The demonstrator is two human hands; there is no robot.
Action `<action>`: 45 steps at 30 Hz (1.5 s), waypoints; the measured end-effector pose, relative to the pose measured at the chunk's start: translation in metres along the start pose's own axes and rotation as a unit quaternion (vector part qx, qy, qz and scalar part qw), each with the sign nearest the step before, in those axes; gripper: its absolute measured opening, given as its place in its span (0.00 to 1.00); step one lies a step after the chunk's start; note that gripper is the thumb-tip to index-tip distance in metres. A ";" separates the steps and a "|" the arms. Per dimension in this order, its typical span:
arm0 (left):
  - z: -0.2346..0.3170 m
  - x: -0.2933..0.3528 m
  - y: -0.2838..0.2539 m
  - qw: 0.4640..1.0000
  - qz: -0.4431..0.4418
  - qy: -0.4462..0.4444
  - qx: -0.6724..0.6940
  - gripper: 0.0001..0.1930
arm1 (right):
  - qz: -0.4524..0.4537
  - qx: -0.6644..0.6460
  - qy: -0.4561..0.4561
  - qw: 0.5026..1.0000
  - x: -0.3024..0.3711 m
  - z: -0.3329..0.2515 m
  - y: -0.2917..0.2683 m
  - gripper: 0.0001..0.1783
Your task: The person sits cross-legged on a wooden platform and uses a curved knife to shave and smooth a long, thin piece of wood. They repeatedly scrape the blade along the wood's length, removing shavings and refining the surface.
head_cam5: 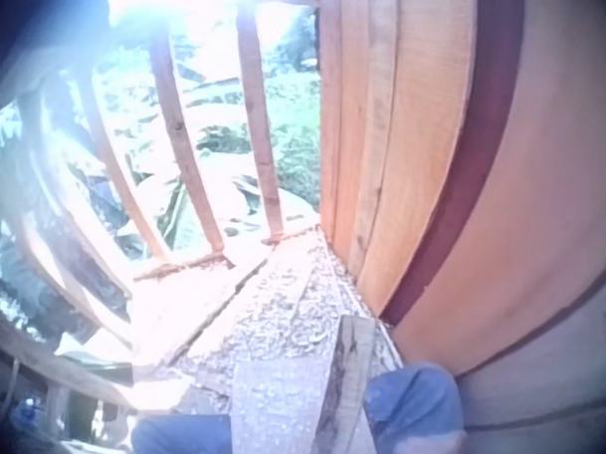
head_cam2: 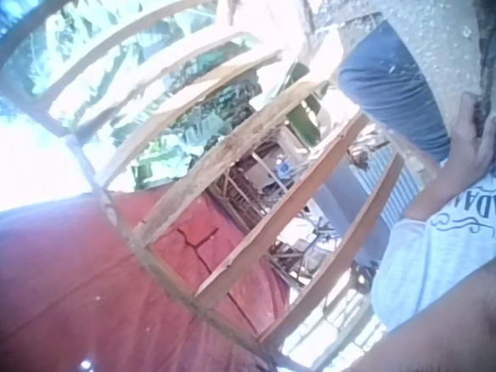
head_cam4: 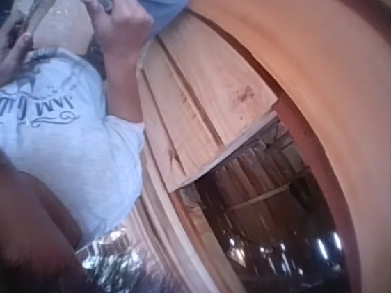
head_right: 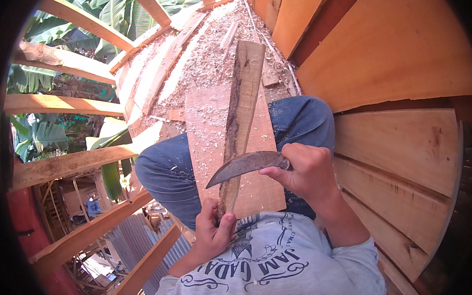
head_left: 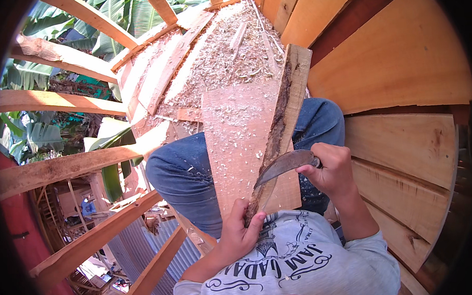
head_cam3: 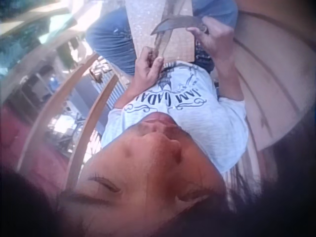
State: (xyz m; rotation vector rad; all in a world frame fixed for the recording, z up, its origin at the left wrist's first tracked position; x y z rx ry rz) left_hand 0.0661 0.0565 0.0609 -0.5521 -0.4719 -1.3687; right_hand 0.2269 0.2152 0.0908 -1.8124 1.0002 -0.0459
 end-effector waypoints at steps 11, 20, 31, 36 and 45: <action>0.008 0.014 0.008 0.998 0.017 0.033 -0.057 0.11 | 0.155 0.098 0.229 0.956 0.005 0.098 -0.054 0.38; -0.009 0.007 0.004 0.999 0.030 0.016 0.033 0.10 | 0.024 0.020 -0.005 0.999 -0.006 -0.006 0.001 0.36; -0.012 0.006 -0.003 0.995 0.002 -0.021 0.101 0.09 | 0.108 0.004 0.176 0.979 -0.025 0.077 -0.023 0.38; -0.004 -0.008 -0.008 0.961 -0.084 -0.051 0.259 0.12 | 0.049 -0.079 0.076 0.993 -0.021 0.016 0.013 0.35; -0.006 -0.026 -0.001 0.923 -0.269 -0.039 0.272 0.24 | -0.027 -0.144 0.038 0.988 -0.013 -0.011 0.039 0.33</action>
Point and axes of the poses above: each hand's wrist, its own x-axis away from the middle knuckle, its own y-axis out of the palm, z = x × y, the point moved 6 cm from there along -x, towards the middle knuckle, and after that the axes turned 15 degrees about -y, right-handed, at the moved point
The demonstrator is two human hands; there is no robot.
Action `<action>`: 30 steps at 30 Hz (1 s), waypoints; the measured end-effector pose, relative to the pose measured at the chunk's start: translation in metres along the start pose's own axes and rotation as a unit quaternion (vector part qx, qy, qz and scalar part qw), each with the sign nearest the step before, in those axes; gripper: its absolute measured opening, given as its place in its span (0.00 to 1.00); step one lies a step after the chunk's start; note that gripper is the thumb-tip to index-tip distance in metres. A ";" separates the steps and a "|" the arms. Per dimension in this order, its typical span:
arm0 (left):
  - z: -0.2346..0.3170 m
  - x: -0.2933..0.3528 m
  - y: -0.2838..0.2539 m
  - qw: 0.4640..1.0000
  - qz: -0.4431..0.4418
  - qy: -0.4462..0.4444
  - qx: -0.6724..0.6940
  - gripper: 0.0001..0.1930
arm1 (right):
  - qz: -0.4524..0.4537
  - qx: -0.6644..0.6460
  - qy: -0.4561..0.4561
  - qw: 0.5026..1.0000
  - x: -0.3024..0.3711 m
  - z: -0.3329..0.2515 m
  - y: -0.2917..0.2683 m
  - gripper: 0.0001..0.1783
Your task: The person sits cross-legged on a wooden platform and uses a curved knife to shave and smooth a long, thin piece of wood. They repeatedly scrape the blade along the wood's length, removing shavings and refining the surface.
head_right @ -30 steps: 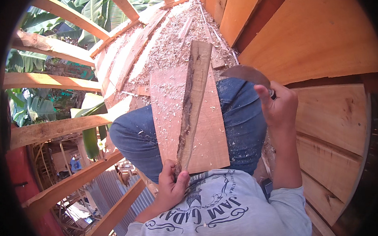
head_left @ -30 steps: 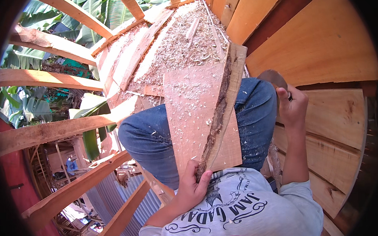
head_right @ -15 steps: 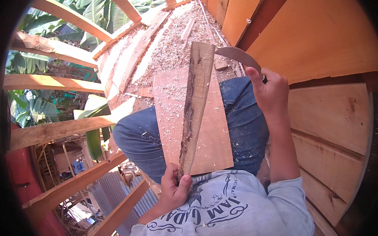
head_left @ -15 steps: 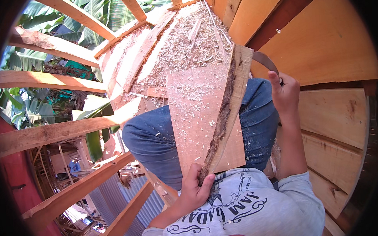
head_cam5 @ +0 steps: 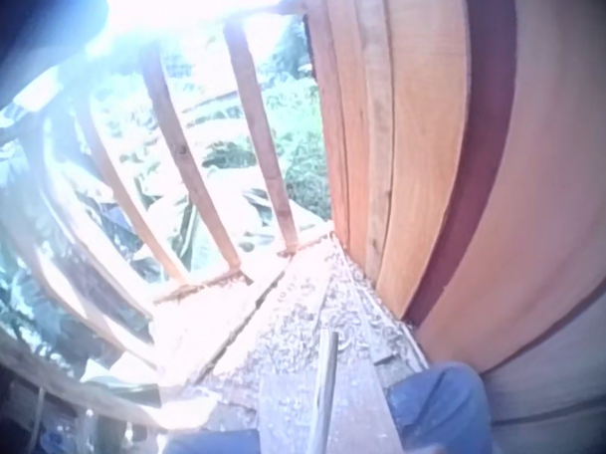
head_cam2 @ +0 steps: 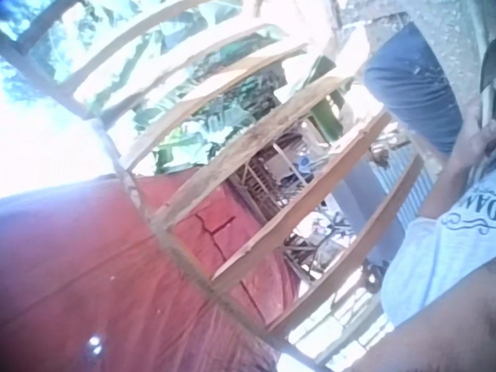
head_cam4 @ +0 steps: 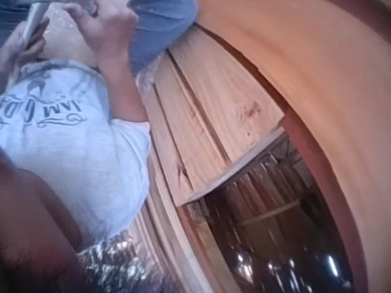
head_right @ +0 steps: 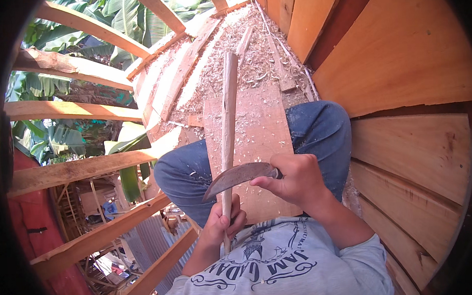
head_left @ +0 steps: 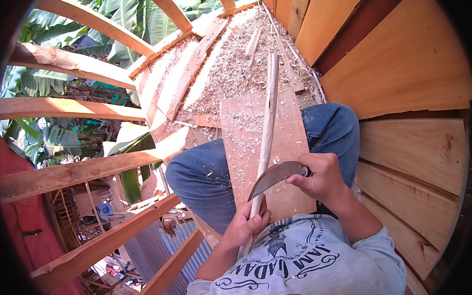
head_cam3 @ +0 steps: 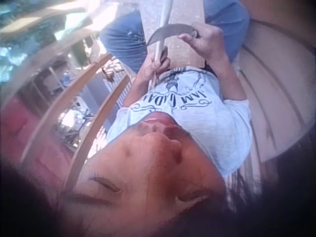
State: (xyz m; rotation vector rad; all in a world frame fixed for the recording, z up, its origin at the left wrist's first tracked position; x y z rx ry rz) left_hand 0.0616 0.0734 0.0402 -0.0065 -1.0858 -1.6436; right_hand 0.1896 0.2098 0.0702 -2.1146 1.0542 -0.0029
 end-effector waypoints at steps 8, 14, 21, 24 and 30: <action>-0.007 0.001 0.010 0.989 -0.073 -0.086 0.097 0.23 | 0.034 0.084 -0.050 0.995 -0.009 -0.005 -0.009 0.34; -0.006 0.002 0.015 0.994 -0.005 -0.102 0.040 0.19 | 0.082 0.180 -0.115 0.973 -0.020 0.002 -0.029 0.37; -0.013 0.011 0.016 0.995 -0.028 -0.089 0.024 0.17 | 0.195 0.147 0.095 0.965 -0.024 0.063 -0.080 0.39; -0.010 0.009 0.006 0.995 -0.023 -0.072 0.063 0.17 | 0.153 0.122 0.042 0.980 -0.022 0.047 -0.063 0.38; -0.004 0.011 0.011 0.998 0.008 -0.059 0.024 0.15 | 0.069 0.097 -0.093 0.989 -0.016 -0.012 -0.001 0.38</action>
Point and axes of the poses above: each hand's wrist, its own x-axis away from the middle knuckle, its own y-axis out of the palm, z = x × y, the point moved 6 cm from there along -x, towards the middle knuckle, and after that the axes turned 15 degrees about -y, right-handed, at the moved point
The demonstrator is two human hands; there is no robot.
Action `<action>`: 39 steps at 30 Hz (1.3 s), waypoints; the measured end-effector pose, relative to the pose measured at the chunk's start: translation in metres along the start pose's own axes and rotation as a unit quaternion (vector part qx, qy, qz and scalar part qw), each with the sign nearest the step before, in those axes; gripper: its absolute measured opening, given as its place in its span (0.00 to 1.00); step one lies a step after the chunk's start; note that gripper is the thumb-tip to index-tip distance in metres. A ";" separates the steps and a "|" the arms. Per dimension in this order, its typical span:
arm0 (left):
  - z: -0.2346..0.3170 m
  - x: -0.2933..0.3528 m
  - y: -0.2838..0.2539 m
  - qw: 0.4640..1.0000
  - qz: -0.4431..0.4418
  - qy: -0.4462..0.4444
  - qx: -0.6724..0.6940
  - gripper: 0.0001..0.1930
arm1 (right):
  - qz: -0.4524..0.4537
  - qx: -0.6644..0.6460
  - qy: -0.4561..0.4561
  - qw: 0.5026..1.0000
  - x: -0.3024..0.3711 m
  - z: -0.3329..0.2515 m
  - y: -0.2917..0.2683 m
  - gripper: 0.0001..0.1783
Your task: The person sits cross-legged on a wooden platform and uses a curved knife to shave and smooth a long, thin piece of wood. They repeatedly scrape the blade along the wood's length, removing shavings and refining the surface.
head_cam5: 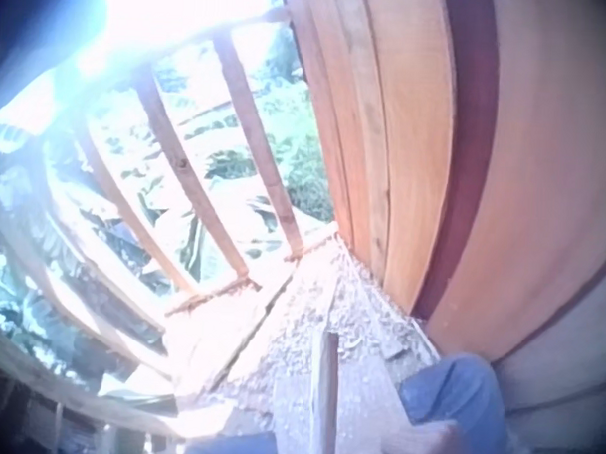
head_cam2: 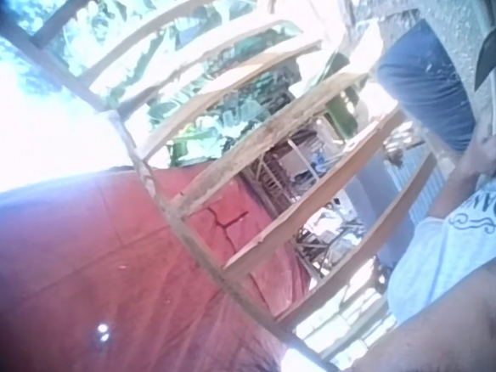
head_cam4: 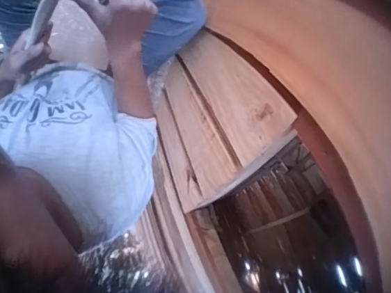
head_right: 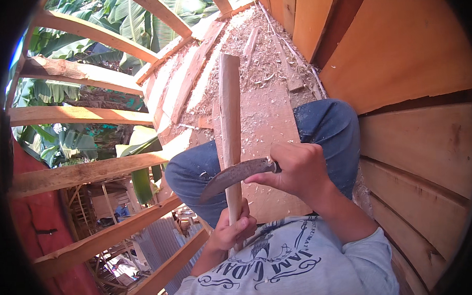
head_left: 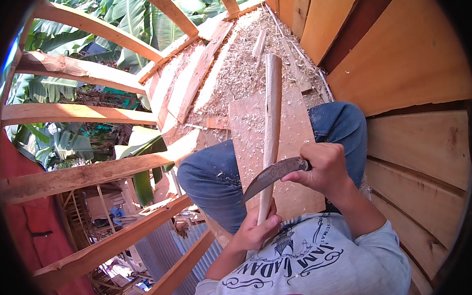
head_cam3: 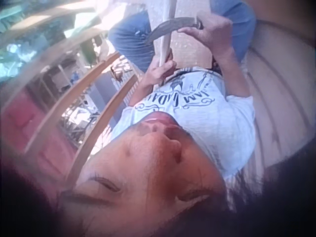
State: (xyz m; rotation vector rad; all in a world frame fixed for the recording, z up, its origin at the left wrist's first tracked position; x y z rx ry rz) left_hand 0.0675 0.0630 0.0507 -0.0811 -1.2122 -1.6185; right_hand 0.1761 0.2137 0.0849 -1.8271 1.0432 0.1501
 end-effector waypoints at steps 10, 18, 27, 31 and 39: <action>0.000 0.005 0.009 0.965 0.065 0.111 -0.229 0.12 | 0.130 0.034 0.254 0.958 -0.022 0.114 -0.050 0.39; 0.013 0.006 -0.009 0.995 0.071 0.054 -0.048 0.12 | 0.000 -0.020 0.034 0.999 -0.006 0.010 -0.006 0.37; 0.007 0.007 -0.014 0.978 0.173 0.051 -0.100 0.09 | 0.010 0.052 -0.050 0.997 -0.032 0.030 0.009 0.39; 0.002 0.007 -0.015 0.980 0.170 0.032 -0.102 0.08 | 0.066 0.027 0.076 0.995 -0.031 0.072 0.006 0.40; 0.017 0.006 -0.020 0.988 0.138 0.065 -0.036 0.12 | 0.070 -0.043 0.155 0.985 -0.031 0.065 -0.024 0.37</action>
Point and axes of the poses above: each hand's wrist, its own x-axis away from the middle knuckle, its own y-axis out of the palm, z = x × y, the point moved 6 cm from there along -x, towards the middle knuckle, and after that the axes turned 15 degrees about -y, right-handed, at the moved point
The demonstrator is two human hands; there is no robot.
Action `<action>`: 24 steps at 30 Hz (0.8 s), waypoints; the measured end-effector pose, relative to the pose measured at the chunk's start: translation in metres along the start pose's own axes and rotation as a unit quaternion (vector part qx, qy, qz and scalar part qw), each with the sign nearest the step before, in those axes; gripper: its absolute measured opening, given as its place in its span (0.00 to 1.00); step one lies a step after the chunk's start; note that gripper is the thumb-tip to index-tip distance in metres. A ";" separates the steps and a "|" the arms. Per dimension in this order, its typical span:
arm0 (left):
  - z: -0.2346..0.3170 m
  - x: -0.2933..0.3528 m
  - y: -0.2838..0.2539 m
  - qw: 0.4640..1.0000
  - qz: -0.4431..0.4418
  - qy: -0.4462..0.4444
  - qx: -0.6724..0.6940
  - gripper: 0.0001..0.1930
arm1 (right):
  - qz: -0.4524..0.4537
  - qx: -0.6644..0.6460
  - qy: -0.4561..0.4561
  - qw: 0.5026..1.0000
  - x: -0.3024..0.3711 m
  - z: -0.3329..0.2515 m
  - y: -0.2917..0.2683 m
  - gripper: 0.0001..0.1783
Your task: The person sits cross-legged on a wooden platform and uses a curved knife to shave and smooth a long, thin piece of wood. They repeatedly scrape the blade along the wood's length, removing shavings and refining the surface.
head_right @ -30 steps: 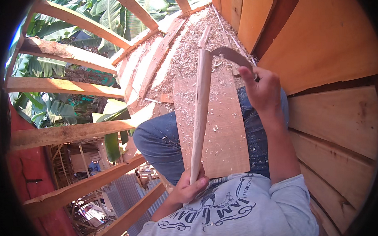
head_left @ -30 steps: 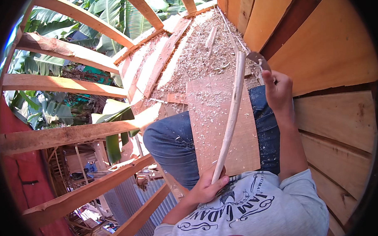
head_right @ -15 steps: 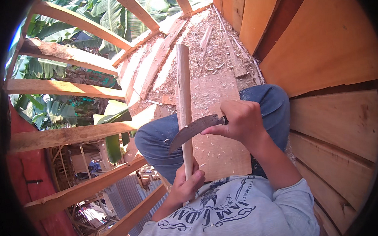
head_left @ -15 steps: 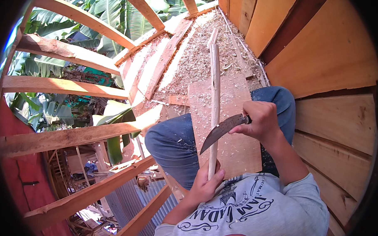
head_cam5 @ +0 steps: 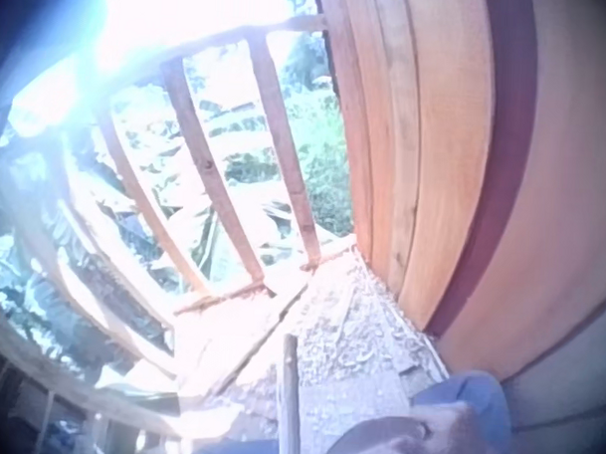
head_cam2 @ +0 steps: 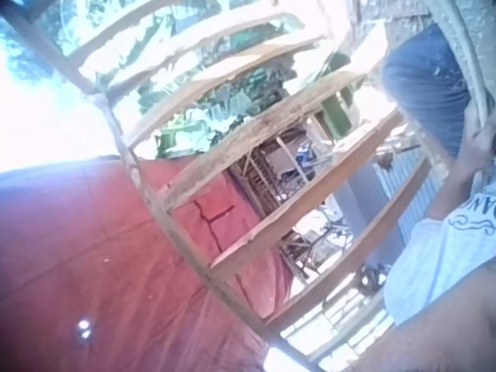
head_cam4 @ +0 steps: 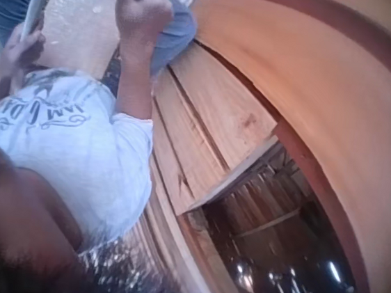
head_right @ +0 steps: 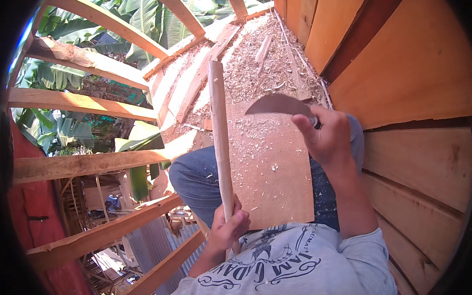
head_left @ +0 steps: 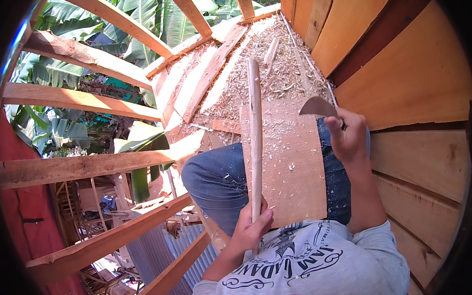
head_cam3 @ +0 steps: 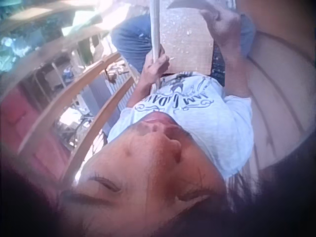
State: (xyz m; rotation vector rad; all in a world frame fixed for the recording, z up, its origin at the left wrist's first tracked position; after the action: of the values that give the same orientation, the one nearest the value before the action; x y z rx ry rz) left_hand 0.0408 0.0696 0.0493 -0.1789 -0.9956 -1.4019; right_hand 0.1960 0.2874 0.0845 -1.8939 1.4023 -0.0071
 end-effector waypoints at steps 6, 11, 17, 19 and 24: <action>-0.001 0.003 0.008 0.999 0.002 0.009 -0.039 0.11 | -0.096 -0.003 -0.140 0.985 0.037 -0.047 0.051 0.40; -0.005 0.004 0.004 0.991 0.075 0.036 -0.109 0.10 | -0.061 0.064 -0.203 0.975 0.007 -0.032 0.048 0.39; 0.006 0.014 0.027 0.966 0.053 0.078 -0.241 0.07 | 0.071 0.004 0.062 0.996 -0.031 0.047 0.000 0.37; -0.002 0.007 0.010 0.985 0.071 0.017 -0.156 0.06 | 0.041 0.010 0.032 0.999 -0.037 0.035 -0.008 0.36; -0.002 0.000 0.000 0.993 0.078 0.017 -0.086 0.09 | -0.091 0.033 -0.107 0.990 0.019 -0.036 0.034 0.36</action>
State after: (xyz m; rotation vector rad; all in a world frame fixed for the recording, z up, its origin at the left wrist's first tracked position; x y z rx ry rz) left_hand 0.0419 0.0681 0.0483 -0.3518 -0.8144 -1.3419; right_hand 0.1610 0.2479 0.0825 -1.9003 1.0706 0.0578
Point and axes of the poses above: each hand's wrist, its own x-axis away from the middle knuckle, its own y-axis out of the palm, z = x × y, the point moved 6 cm from there along -x, towards the middle knuckle, and after that the axes turned 15 degrees about -y, right-handed, at the moved point
